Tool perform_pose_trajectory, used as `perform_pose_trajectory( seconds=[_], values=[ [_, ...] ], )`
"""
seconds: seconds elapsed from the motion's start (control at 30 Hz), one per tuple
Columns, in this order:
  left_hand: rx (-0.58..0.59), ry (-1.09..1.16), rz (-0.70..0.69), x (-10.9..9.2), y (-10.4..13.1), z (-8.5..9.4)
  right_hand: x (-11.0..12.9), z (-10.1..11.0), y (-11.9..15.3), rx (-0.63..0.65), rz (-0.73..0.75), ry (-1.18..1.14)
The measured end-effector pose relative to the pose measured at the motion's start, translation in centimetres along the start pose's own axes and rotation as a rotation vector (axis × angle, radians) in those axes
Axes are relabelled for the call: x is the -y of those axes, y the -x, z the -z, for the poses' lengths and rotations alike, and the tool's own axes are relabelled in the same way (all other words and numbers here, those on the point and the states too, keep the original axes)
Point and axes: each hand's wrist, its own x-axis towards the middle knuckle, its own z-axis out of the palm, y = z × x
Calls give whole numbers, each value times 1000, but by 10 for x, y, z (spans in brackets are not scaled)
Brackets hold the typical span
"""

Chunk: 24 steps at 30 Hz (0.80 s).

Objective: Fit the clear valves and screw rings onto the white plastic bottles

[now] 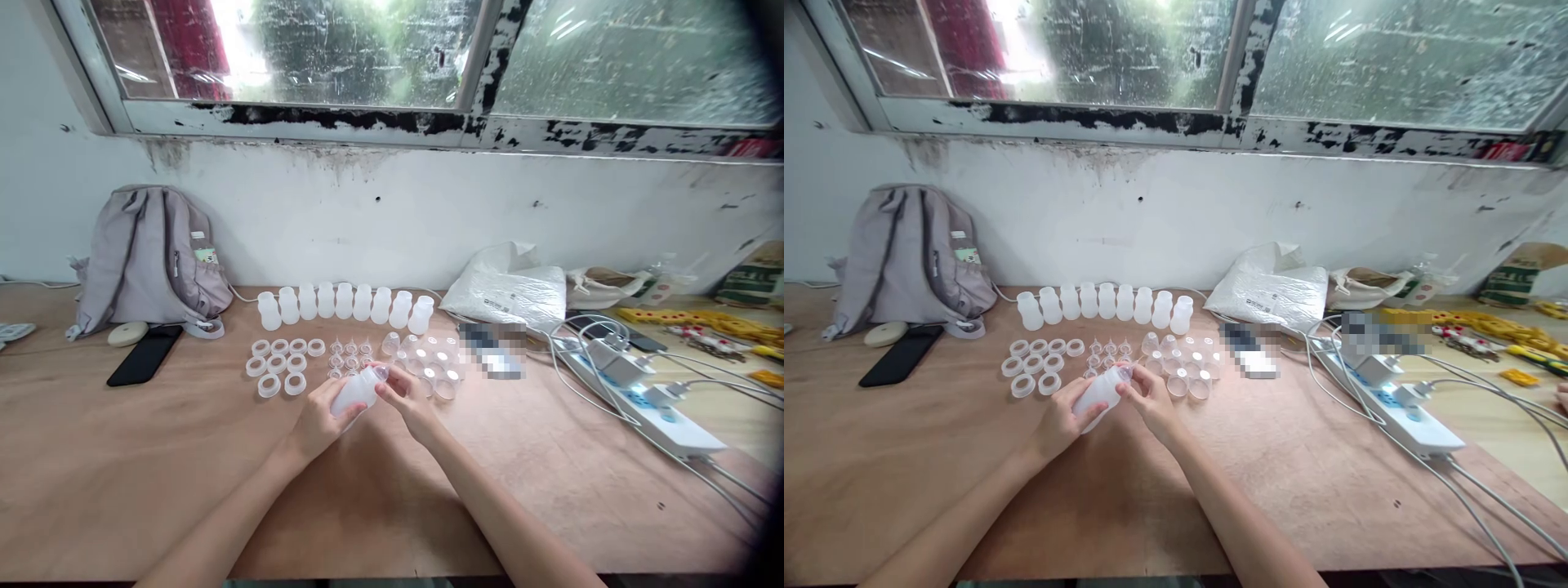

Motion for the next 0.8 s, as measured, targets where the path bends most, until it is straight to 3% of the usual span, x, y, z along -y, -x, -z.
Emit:
perform_pose_trajectory(
  seconds=[0.1,0.23,0.3,0.37,0.53,0.63,0.7,0.8],
  values=[
    [95,227,144,-2,0,-6,-1,0,-1,-7,-8,-22],
    [328,754,436,0,-1,-11,5,-1,-1,119,-77,-141],
    [388,892,483,-1,0,-12,7,-1,0,163,-108,-205],
    [387,895,469,-3,1,-13,6,-1,0,159,-129,-239],
    [216,654,385,-5,5,-20,0,-2,1,106,-116,-226],
    [147,505,300,-1,5,-25,-1,-1,-1,152,-97,-141],
    [96,453,258,2,3,-26,1,4,-3,159,-49,-13],
    [51,451,261,6,0,-25,6,22,-9,-30,117,376]
  ],
)
